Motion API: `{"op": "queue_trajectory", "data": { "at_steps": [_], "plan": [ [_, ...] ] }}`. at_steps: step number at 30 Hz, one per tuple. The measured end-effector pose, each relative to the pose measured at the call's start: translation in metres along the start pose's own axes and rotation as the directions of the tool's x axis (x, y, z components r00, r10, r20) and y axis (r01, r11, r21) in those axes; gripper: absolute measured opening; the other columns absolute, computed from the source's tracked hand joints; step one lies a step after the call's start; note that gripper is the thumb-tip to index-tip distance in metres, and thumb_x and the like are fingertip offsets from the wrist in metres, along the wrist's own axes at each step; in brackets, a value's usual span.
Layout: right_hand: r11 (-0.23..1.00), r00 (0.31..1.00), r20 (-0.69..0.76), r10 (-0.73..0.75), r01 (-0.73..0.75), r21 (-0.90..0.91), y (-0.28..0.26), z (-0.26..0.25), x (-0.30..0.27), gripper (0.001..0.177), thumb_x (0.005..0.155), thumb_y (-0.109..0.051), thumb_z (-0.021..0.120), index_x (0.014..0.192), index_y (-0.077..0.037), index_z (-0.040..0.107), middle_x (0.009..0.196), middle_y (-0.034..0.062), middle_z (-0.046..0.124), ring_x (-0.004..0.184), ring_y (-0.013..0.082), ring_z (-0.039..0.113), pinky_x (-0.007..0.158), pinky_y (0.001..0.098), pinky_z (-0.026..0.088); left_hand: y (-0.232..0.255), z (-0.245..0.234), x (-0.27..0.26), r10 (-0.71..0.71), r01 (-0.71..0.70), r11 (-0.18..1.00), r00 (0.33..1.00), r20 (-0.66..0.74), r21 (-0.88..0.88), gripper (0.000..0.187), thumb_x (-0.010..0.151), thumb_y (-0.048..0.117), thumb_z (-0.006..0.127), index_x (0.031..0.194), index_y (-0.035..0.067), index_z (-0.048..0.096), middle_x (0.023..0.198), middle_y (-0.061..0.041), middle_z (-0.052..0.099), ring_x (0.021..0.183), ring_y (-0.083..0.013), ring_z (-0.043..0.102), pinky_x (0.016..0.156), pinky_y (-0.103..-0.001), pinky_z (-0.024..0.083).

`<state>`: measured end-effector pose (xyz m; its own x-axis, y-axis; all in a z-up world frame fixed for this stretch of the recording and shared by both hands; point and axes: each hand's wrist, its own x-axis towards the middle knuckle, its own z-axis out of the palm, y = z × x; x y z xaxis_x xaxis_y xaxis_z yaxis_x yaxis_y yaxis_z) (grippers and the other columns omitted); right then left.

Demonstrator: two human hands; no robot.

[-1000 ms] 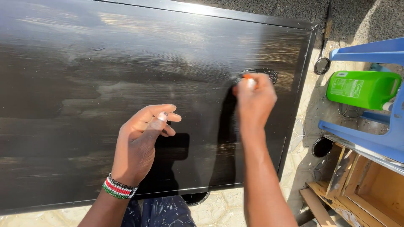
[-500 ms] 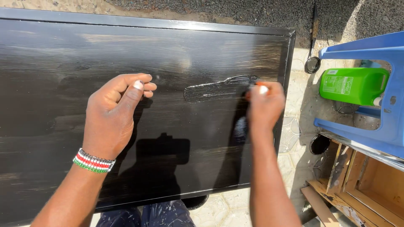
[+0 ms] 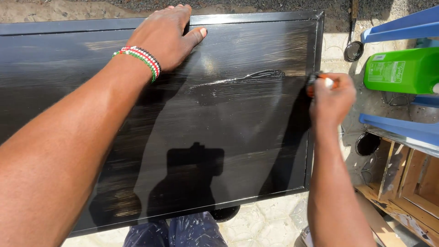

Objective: Painting a large flat panel with black paint using a sponge applicator

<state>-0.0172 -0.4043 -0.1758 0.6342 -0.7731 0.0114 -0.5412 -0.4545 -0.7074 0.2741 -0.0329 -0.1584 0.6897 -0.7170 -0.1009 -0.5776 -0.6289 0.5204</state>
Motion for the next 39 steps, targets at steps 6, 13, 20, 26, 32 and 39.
{"op": "queue_trajectory", "data": {
  "at_steps": [6,13,20,26,32,39],
  "plan": [
    [0.943,0.936,0.16,-0.313,0.327,-0.068,-0.213,0.184,-0.184,0.019,0.093,-0.007,0.079,0.109,-0.01,0.069,0.102,0.0097,0.069,0.097,0.0374,0.072,0.083,0.0535,0.059,0.034,0.0,0.048,-0.307,0.25,0.942,0.911,0.275,0.224,0.096,0.143,0.078,0.037,0.103,0.005,0.086,0.091,-0.022,0.086,0.088,-0.0465,0.085,0.096,-0.067,0.066],
    [0.902,0.945,0.148,-0.291,0.322,-0.287,-0.06,0.022,-0.024,0.008,0.106,-0.002,0.071,0.112,-0.002,0.078,0.106,0.011,0.073,0.094,0.0269,0.067,0.084,0.0443,0.055,0.037,-0.015,0.055,-0.318,0.242,0.946,0.821,0.473,0.217,0.097,0.133,0.076,0.023,0.163,-0.002,0.072,0.129,-0.026,0.089,0.134,-0.0475,0.079,0.129,-0.071,0.049],
    [0.988,0.985,0.069,-0.155,0.157,-0.015,-0.113,0.106,-0.081,0.017,0.096,-0.004,0.079,0.113,-0.007,0.08,0.106,0.0097,0.081,0.086,0.0239,0.072,0.081,0.0383,0.061,0.054,-0.023,0.064,-0.397,0.356,0.917,0.753,0.525,0.182,0.101,0.117,0.087,0.024,0.171,0.013,0.065,0.178,-0.017,0.06,0.16,-0.0457,0.059,0.136,-0.072,0.042],
    [0.925,0.935,0.152,-0.321,0.344,-0.16,-0.158,0.133,-0.102,0.019,0.094,-0.005,0.081,0.112,-0.01,0.076,0.103,0.0085,0.074,0.092,0.0321,0.074,0.08,0.0474,0.06,0.05,-0.029,0.067,-0.41,0.38,0.907,0.693,0.593,0.182,0.108,0.11,0.091,0.019,0.18,0.015,0.051,0.194,-0.01,0.038,0.176,-0.0391,0.038,0.145,-0.067,0.028],
    [0.999,0.995,0.096,-0.027,0.025,0.022,-0.017,-0.001,0.048,0.014,0.105,0.004,0.077,0.117,-0.002,0.081,0.092,0.0067,0.077,0.069,0.0119,0.069,0.062,0.0262,0.056,0.034,-0.009,0.061,-0.375,0.366,0.92,0.711,0.595,0.143,0.123,0.102,0.097,0.01,0.188,0.011,0.033,0.199,-0.014,0.021,0.184,-0.0372,0.016,0.148,-0.066,0.014],
    [0.971,0.933,0.271,-0.236,0.237,0.03,-0.207,0.179,-0.126,0.009,0.097,-0.009,0.075,0.104,-0.009,0.07,0.103,0.0087,0.076,0.091,0.0345,0.072,0.084,0.0502,0.057,0.052,-0.032,0.064,-0.413,0.413,0.899,0.688,0.596,0.146,0.115,0.103,0.094,0.009,0.18,0.021,0.053,0.194,-0.006,0.039,0.182,-0.0307,0.029,0.149,-0.065,0.02]
  ]
}}
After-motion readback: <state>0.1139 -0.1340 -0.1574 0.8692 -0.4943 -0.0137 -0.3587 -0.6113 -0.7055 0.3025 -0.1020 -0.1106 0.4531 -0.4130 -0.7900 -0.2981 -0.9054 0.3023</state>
